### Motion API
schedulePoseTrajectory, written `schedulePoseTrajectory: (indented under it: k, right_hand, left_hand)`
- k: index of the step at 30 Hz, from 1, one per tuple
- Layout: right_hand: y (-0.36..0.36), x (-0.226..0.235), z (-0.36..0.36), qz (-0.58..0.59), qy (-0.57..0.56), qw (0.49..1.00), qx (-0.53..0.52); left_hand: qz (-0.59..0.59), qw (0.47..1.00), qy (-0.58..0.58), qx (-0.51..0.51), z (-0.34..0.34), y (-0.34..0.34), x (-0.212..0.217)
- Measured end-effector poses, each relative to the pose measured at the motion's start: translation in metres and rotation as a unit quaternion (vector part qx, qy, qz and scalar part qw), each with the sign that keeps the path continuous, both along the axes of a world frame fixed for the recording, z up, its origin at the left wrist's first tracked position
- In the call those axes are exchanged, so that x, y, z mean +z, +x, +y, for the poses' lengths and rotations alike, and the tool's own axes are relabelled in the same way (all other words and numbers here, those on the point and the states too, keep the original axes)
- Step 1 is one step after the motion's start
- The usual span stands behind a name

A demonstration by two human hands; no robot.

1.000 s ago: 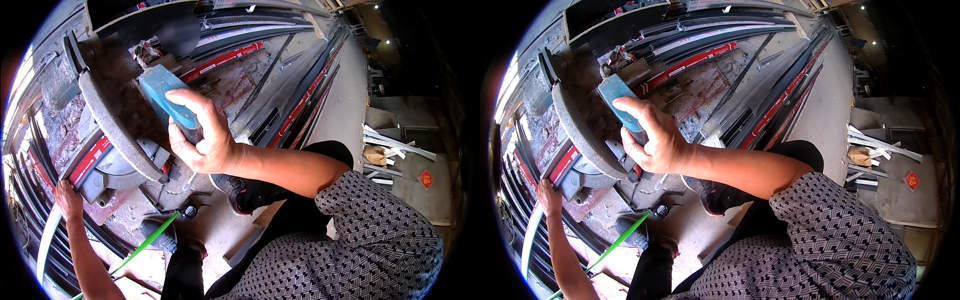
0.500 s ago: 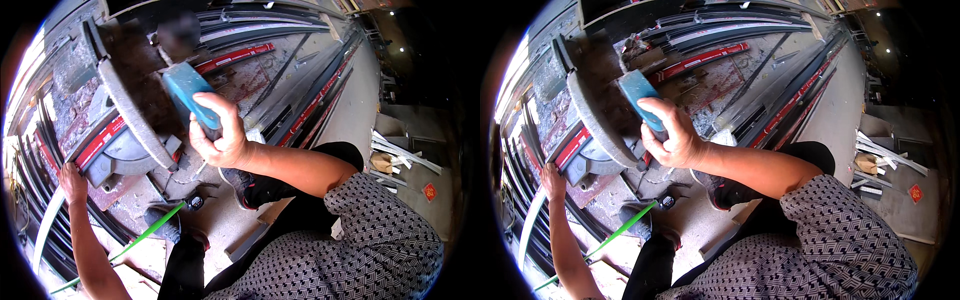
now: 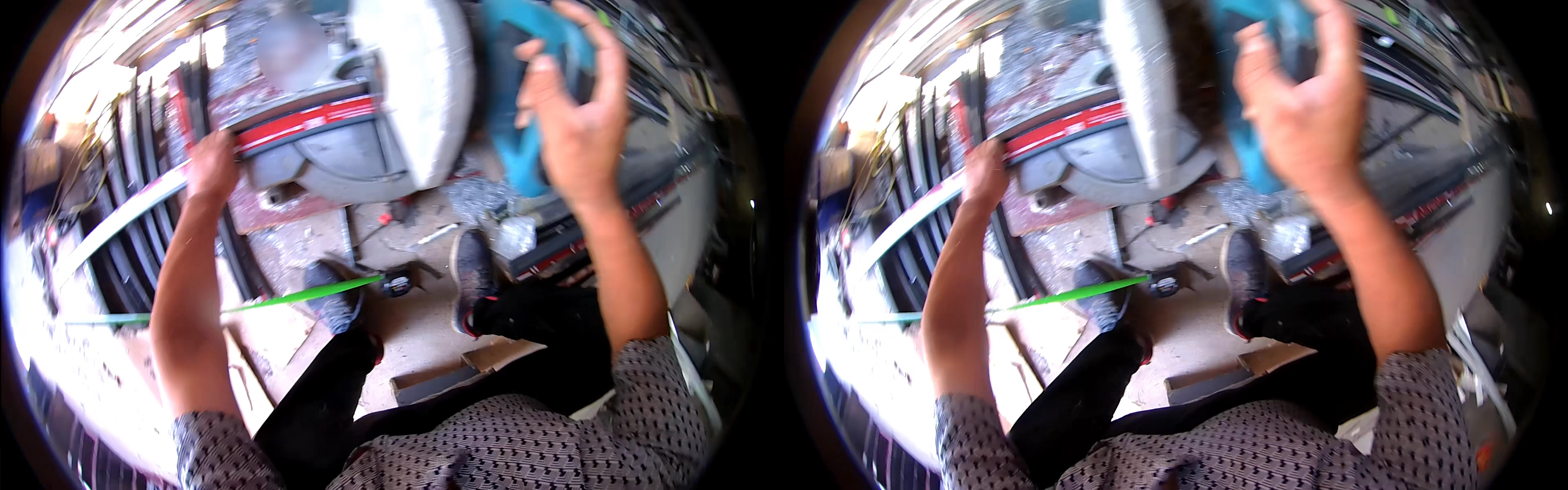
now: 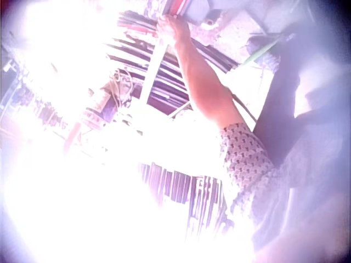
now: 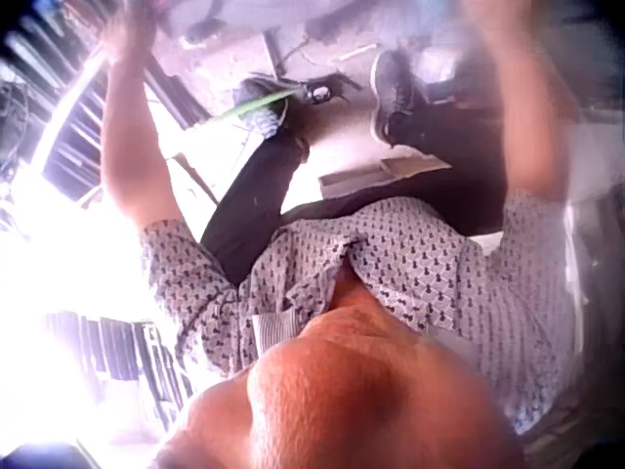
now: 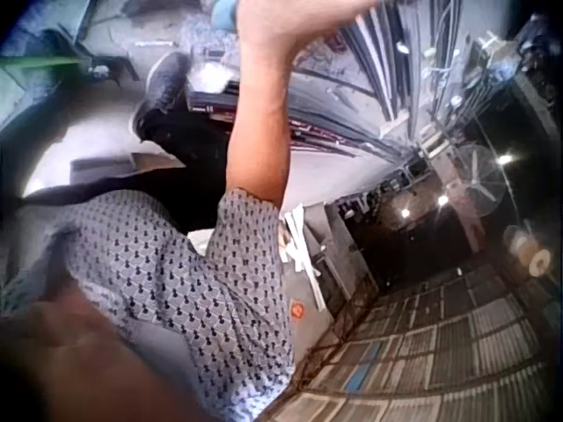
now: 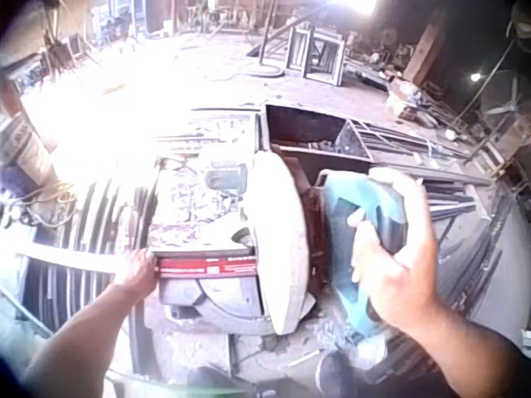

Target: The person measures a long red and black profile with a tape measure and marks it with a marker. They then place the profile on a miter saw, align it, and cut it. The person repeats this process for another profile.

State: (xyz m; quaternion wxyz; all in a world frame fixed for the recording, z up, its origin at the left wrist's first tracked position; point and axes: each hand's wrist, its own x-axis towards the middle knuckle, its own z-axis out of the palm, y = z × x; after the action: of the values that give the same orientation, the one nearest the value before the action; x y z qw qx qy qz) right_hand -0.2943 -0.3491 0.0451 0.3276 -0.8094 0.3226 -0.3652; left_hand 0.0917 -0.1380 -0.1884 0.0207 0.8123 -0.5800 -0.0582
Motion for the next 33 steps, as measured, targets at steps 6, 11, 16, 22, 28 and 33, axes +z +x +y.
schedulePoseTrajectory:
  k: [6, 11, 16, 22, 28, 33]
  right_hand:
    - [0.015, 0.034, -0.043, 0.057, 0.050, 0.997, 0.010]
    - [0.019, 0.036, -0.058, 0.100, 0.021, 0.995, 0.006]
    - [0.021, 0.042, -0.051, 0.129, 0.016, 0.991, -0.016]
    - [0.028, 0.043, -0.056, 0.023, 0.076, 0.997, 0.005]
    - [0.038, 0.061, -0.066, 0.107, 0.045, 0.993, -0.006]
    - [0.067, 0.070, -0.108, -0.001, 0.117, 0.989, 0.089]
  left_hand:
    - [0.023, 0.996, 0.088, -0.022, 0.008, -0.004, 0.023]
    - [0.052, 0.984, 0.159, -0.058, 0.046, -0.014, 0.049]
    - [0.055, 0.979, 0.180, -0.075, 0.084, -0.030, 0.086]
    - [0.008, 0.988, 0.152, -0.032, 0.136, -0.027, 0.116]
    - [0.036, 0.979, 0.201, -0.004, 0.233, -0.039, 0.130]
    - [0.066, 0.978, 0.198, 0.011, 0.321, -0.057, 0.109]
